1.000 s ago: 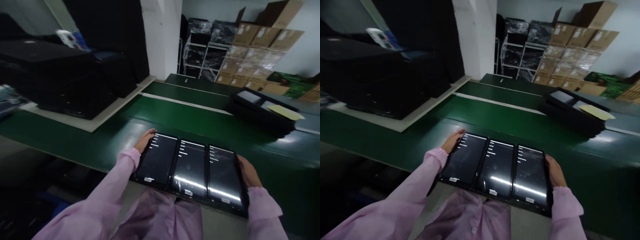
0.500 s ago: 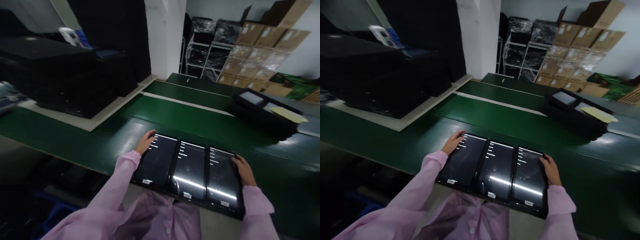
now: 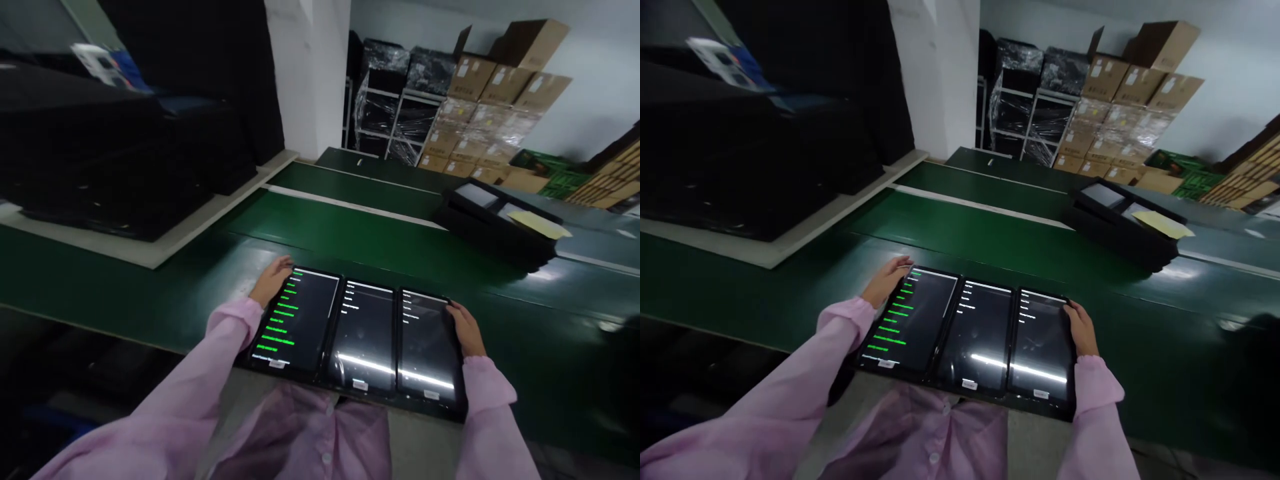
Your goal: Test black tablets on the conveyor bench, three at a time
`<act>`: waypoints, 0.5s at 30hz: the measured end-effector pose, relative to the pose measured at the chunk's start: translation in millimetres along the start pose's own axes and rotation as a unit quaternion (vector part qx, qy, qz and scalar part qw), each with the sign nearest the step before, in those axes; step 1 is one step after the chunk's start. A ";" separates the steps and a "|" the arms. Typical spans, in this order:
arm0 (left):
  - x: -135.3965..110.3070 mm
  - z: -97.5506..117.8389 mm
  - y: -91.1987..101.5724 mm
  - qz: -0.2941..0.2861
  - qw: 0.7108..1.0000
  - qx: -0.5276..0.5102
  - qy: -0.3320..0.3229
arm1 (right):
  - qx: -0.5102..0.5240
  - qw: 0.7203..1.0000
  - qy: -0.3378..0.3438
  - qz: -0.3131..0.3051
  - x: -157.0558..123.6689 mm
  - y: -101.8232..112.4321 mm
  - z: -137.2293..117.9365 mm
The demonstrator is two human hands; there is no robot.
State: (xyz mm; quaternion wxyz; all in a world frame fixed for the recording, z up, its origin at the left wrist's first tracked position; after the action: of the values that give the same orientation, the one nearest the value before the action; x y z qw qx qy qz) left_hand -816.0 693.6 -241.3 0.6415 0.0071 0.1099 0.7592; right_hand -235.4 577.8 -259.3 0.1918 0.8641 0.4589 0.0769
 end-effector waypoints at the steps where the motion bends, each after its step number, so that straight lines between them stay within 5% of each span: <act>1: -6.3 11.4 -4.5 -0.005 1.000 0.017 -0.023 | 0.002 1.000 -0.005 0.001 0.3 -0.1 1.0; 3: -27.8 39.2 -30.5 -0.059 0.989 0.079 -0.111 | 0.003 1.000 -0.013 0.005 1.0 -0.4 2.0; 5: -62.9 63.5 -77.8 -0.164 0.939 0.186 -0.238 | 0.002 1.000 -0.014 0.012 1.5 -0.1 1.2; 7: -96.2 71.2 -121.0 -0.231 0.872 0.281 -0.326 | -0.002 1.000 -0.013 0.017 1.4 0.4 -0.7; 9: -111.8 69.0 -147.4 -0.245 0.838 0.338 -0.351 | -0.007 1.000 -0.014 0.019 0.7 0.9 -2.9; 12: -113.9 62.4 -156.7 -0.239 0.829 0.373 -0.340 | -0.008 0.999 -0.025 0.020 -1.9 2.2 -5.5; 15: -107.7 60.2 -127.3 -0.201 0.855 0.354 -0.323 | -0.006 0.999 -0.045 0.020 -5.4 3.4 -7.7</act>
State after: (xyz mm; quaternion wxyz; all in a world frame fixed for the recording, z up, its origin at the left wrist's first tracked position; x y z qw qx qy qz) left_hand -664.0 617.5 -191.0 0.7339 0.4558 0.1567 0.4786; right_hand -238.3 573.6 -250.7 0.2162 0.8745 0.4319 0.0445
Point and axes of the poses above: each hand's wrist, its own x-axis towards the middle knuckle, its own y-axis out of the back of the hand, z = x × y, the point moved 9 cm from there along x, towards the middle knuckle, and after that the axes turned 5 degrees about y, right-handed, at the moved point
